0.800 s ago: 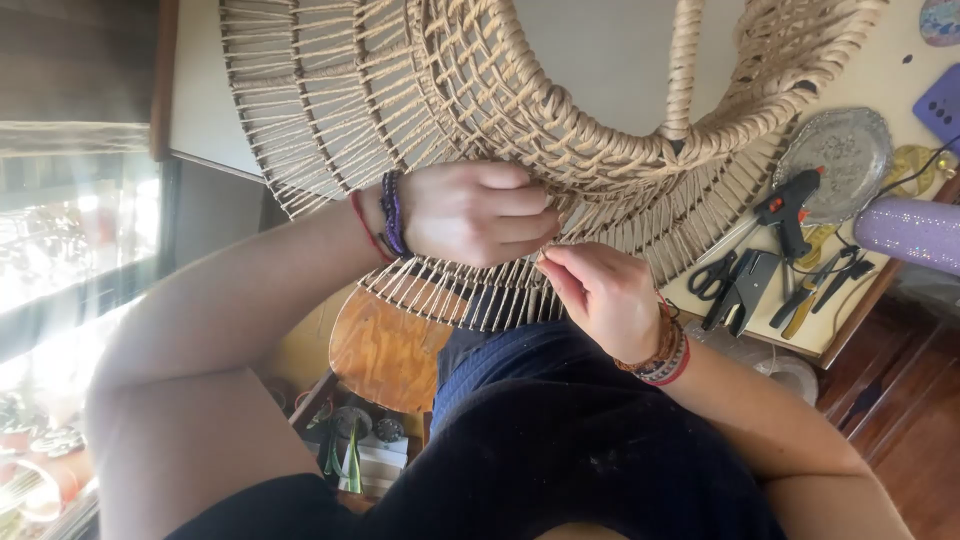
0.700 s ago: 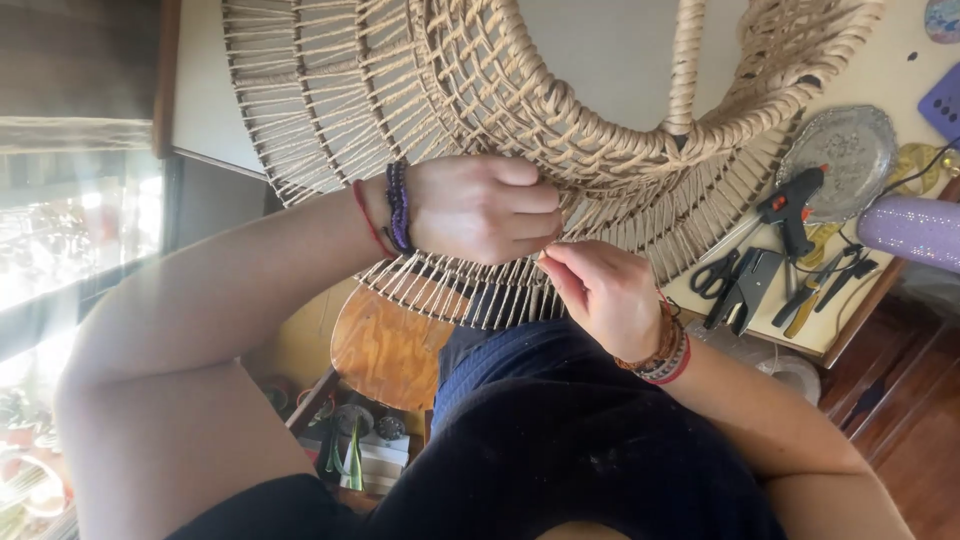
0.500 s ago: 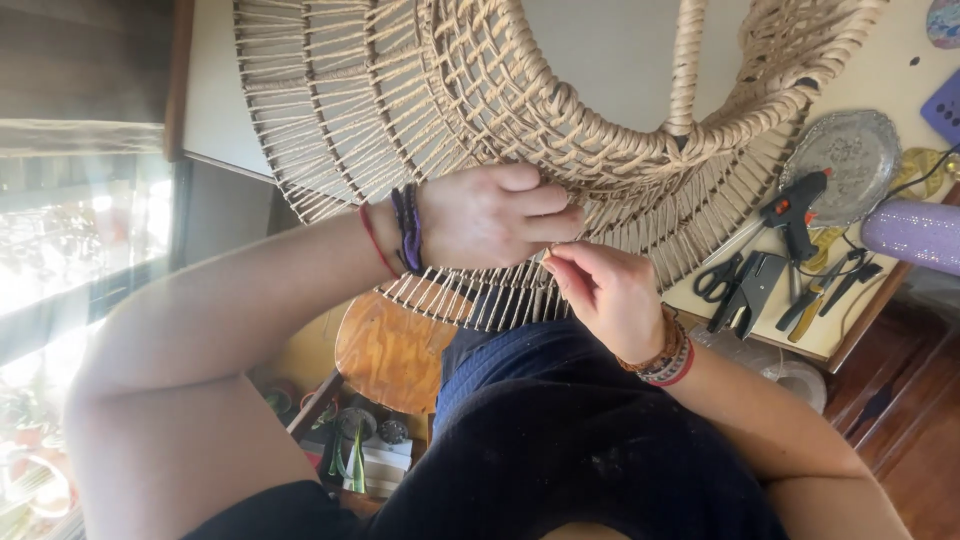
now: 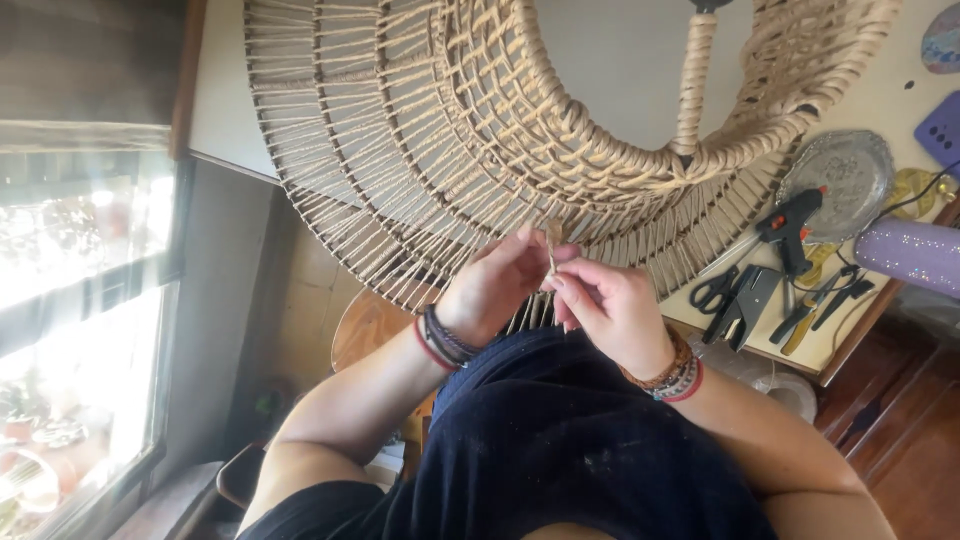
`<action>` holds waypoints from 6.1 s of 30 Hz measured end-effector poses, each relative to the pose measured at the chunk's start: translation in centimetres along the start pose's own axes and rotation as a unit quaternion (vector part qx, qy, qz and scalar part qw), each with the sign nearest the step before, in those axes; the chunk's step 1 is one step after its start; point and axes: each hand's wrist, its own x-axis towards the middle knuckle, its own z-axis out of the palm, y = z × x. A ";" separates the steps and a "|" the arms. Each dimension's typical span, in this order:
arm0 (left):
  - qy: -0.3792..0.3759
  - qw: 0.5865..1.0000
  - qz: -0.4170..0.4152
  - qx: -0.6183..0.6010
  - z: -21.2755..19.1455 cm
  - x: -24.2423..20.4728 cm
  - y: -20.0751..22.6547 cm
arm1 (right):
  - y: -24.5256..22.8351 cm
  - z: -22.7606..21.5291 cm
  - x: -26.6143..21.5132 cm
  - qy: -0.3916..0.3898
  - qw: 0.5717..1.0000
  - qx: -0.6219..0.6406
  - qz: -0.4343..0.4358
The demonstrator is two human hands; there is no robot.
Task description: Assembling a wicker lampshade by weaving strands through a frame and trimming them with pliers.
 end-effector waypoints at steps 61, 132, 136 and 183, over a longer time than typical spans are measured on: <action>0.144 0.983 0.107 -0.042 1.1 2.9 -3.0 | -0.1 -4.1 3.2 -0.122 0.967 -0.186 -0.123; 0.057 0.934 0.292 0.196 1.4 2.2 -4.7 | 2.3 -5.5 1.4 -0.143 0.918 -0.334 -0.161; -0.061 0.977 0.205 0.021 0.8 3.0 -5.5 | 1.8 -5.8 1.4 -0.150 0.913 -0.337 -0.174; -0.072 0.934 0.309 0.164 2.7 1.2 -3.8 | 2.8 -7.2 0.2 -0.006 0.960 -0.245 -0.138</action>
